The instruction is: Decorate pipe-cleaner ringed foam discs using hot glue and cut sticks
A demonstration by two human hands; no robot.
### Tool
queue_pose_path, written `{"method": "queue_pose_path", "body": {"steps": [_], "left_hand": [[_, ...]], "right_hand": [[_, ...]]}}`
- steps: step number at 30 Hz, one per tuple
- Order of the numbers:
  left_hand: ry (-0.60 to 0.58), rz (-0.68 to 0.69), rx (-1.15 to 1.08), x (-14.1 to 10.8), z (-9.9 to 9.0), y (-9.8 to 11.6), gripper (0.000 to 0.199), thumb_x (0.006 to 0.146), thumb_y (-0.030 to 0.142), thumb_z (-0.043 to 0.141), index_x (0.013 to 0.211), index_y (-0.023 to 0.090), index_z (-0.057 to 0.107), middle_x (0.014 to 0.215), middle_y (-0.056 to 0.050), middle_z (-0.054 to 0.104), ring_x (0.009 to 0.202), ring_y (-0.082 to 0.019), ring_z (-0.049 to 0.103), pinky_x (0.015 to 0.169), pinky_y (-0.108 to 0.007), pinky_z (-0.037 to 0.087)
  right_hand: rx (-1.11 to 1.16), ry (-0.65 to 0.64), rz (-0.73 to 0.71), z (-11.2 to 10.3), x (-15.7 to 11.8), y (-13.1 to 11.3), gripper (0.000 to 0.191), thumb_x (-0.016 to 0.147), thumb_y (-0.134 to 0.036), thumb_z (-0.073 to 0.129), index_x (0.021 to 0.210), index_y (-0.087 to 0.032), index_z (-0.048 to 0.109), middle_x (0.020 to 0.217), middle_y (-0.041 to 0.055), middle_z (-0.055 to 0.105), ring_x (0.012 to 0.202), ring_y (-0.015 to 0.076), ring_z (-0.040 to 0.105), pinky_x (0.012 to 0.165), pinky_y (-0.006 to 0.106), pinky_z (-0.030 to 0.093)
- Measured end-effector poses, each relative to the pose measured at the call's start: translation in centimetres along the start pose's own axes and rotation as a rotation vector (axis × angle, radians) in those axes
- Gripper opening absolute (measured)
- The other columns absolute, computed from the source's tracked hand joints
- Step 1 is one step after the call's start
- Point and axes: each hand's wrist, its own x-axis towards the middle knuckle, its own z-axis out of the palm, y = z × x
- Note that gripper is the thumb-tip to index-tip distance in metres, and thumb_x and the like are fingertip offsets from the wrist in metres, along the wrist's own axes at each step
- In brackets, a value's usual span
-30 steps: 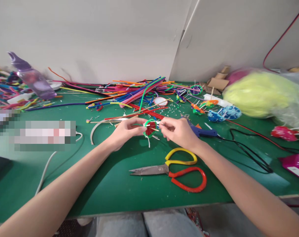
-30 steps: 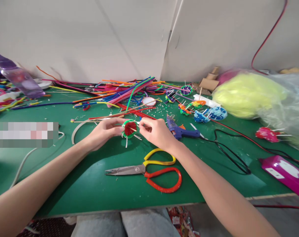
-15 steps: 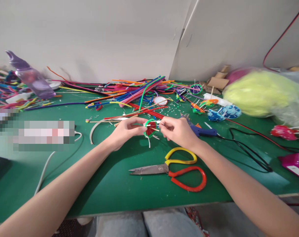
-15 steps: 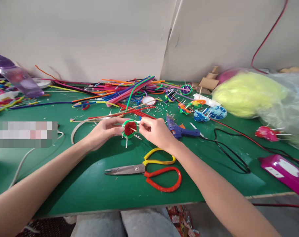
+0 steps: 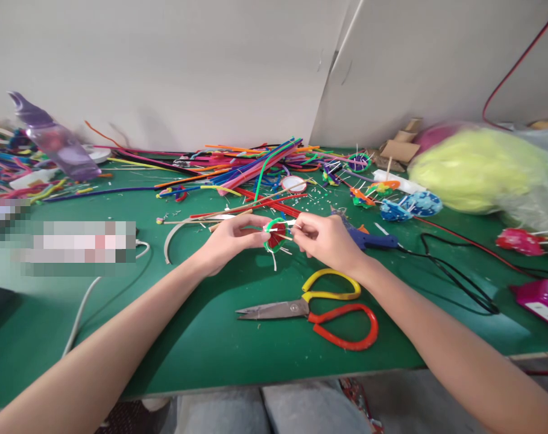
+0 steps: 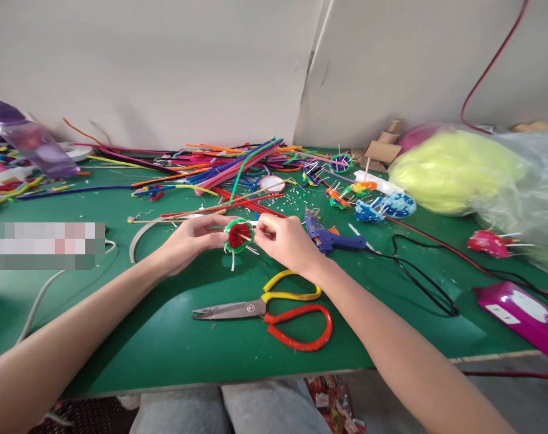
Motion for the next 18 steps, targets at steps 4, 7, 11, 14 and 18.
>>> {"method": "queue_pose_path", "body": {"steps": [4, 7, 11, 14, 18], "left_hand": [[-0.006, -0.003, 0.000, 0.03, -0.03, -0.05, 0.043, 0.072, 0.034, 0.076, 0.110, 0.014, 0.067, 0.110, -0.011, 0.068, 0.093, -0.022, 0.064, 0.084, -0.037, 0.051], [-0.005, -0.003, 0.003, 0.00, -0.06, -0.08, 0.044, 0.072, 0.035, 0.076, 0.110, 0.014, 0.068, 0.112, -0.011, 0.067, 0.094, -0.022, 0.064, 0.085, -0.037, 0.051], [-0.004, -0.002, 0.007, -0.01, -0.03, -0.02, 0.045, 0.071, 0.035, 0.076, 0.111, 0.015, 0.068, 0.112, -0.011, 0.068, 0.095, -0.023, 0.064, 0.086, -0.038, 0.051], [-0.002, -0.003, 0.010, 0.01, -0.01, -0.01, 0.045, 0.071, 0.035, 0.076, 0.111, 0.016, 0.069, 0.112, -0.011, 0.068, 0.095, -0.023, 0.064, 0.086, -0.038, 0.051], [-0.004, 0.005, 0.008, 0.03, -0.04, -0.10, 0.044, 0.071, 0.033, 0.076, 0.111, 0.016, 0.069, 0.114, -0.011, 0.068, 0.097, -0.024, 0.064, 0.086, -0.038, 0.051]], "right_hand": [[-0.003, -0.009, 0.003, 0.00, -0.04, 0.03, 0.014, 0.083, -0.020, 0.051, 0.069, -0.020, 0.049, 0.052, -0.0044, 0.052, 0.047, 0.0091, 0.046, 0.054, 0.024, 0.037], [-0.001, -0.017, 0.005, -0.02, -0.05, 0.03, 0.014, 0.084, -0.020, 0.051, 0.070, -0.020, 0.049, 0.052, -0.0044, 0.052, 0.047, 0.0091, 0.045, 0.054, 0.024, 0.037], [-0.001, -0.029, 0.010, -0.06, -0.03, -0.04, 0.013, 0.083, -0.020, 0.050, 0.070, -0.020, 0.049, 0.053, -0.0042, 0.052, 0.047, 0.0092, 0.045, 0.054, 0.024, 0.037], [0.002, -0.032, 0.014, -0.08, -0.02, -0.11, 0.014, 0.083, -0.020, 0.051, 0.069, -0.020, 0.049, 0.053, -0.0042, 0.052, 0.047, 0.0091, 0.045, 0.054, 0.024, 0.037], [-0.003, -0.031, 0.020, -0.09, -0.02, -0.17, 0.014, 0.083, -0.020, 0.051, 0.069, -0.019, 0.049, 0.052, -0.0043, 0.052, 0.047, 0.0089, 0.045, 0.054, 0.024, 0.037]]}}
